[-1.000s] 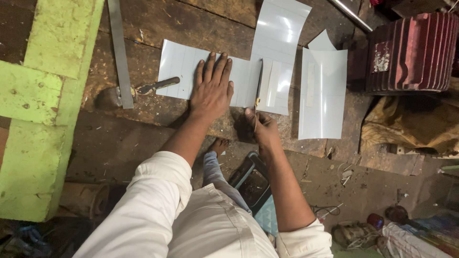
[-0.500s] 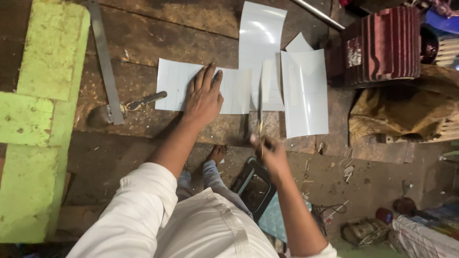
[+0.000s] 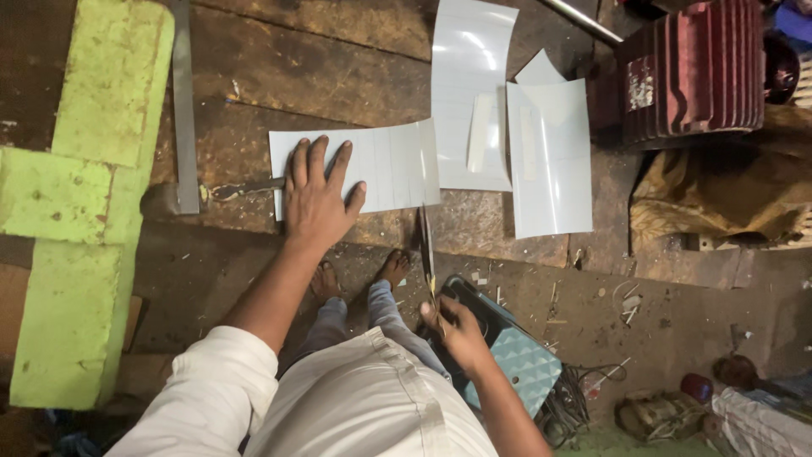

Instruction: The person marks a white sheet with a ruler and pencil, then uses scissors to cut the sheet into multiple strips. The person holds the sheet and cuts along the marked lines, separating the material into smaller pieces.

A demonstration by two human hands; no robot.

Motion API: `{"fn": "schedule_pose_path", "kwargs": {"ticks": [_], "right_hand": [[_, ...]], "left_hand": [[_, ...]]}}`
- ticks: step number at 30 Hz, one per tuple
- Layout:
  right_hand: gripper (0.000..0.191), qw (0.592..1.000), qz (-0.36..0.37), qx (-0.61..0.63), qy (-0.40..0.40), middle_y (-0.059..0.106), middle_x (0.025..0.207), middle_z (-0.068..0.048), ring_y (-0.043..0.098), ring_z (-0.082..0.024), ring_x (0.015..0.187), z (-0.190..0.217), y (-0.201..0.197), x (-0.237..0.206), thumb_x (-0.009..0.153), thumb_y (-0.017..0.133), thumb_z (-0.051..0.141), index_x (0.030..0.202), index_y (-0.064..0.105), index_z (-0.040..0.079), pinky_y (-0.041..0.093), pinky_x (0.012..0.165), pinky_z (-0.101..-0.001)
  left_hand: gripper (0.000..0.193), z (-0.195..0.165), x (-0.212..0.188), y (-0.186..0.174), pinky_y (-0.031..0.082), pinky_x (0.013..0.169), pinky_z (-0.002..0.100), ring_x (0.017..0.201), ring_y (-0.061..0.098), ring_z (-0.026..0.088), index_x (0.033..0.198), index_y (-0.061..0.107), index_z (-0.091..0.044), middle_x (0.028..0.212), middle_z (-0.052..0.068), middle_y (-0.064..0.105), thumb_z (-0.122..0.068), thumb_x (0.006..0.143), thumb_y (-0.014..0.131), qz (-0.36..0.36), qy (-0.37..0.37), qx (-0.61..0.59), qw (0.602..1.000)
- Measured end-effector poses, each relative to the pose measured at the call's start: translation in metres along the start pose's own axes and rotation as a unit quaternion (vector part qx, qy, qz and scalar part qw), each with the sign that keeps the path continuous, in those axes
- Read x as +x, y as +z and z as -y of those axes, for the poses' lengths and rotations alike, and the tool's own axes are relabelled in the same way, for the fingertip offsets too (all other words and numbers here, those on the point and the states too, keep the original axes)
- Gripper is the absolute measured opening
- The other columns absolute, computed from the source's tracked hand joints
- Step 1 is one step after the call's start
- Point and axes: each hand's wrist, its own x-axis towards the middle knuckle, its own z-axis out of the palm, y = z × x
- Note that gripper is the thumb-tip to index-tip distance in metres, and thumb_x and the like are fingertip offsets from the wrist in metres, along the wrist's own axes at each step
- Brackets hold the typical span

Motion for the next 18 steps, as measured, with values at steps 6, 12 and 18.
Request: {"fn": "schedule_pose_path", "kwargs": {"ticks": [6, 12, 18], "right_hand": [[0.039, 0.991, 0.0, 0.117, 0.067, 0.051, 0.071, 0.007, 0.045, -0.005, 0.063, 0.009, 0.016, 0.014, 0.089, 0.069, 0.051, 0.088, 0.066, 0.011, 0.034, 0.053, -0.0252], [0.042, 0.99, 0.017, 0.136, 0.037, 0.047, 0.066, 0.006, 0.039, -0.005, 0.054, 0.001, 0.016, 0.015, 0.093, 0.07, 0.049, 0.079, 0.059, 0.01, 0.029, 0.047, -0.0248], [0.038, 0.991, 0.0, 0.132, 0.038, 0.051, 0.066, 0.006, 0.042, -0.005, 0.054, -0.002, 0.024, 0.018, 0.092, 0.07, 0.045, 0.081, 0.062, 0.01, 0.03, 0.047, -0.025]], "left_hand": [[0.067, 0.01, -0.001, -0.001, 0.016, 0.127, 0.055, 0.154, 0.02, 0.044, 0.155, 0.049, -0.011, 0.164, 0.021, 0.033, -0.046, 0.098, 0.055, -0.026, 0.035, 0.002, 0.999], [0.068, 0.017, 0.001, -0.001, 0.014, 0.127, 0.053, 0.156, 0.018, 0.041, 0.156, 0.048, -0.011, 0.168, 0.02, 0.028, -0.045, 0.098, 0.055, -0.016, 0.045, -0.009, 0.999], [0.07, 0.016, 0.002, -0.003, 0.014, 0.127, 0.053, 0.156, 0.018, 0.041, 0.157, 0.046, -0.011, 0.167, 0.02, 0.027, -0.046, 0.097, 0.056, -0.013, 0.047, -0.007, 0.999]]}}
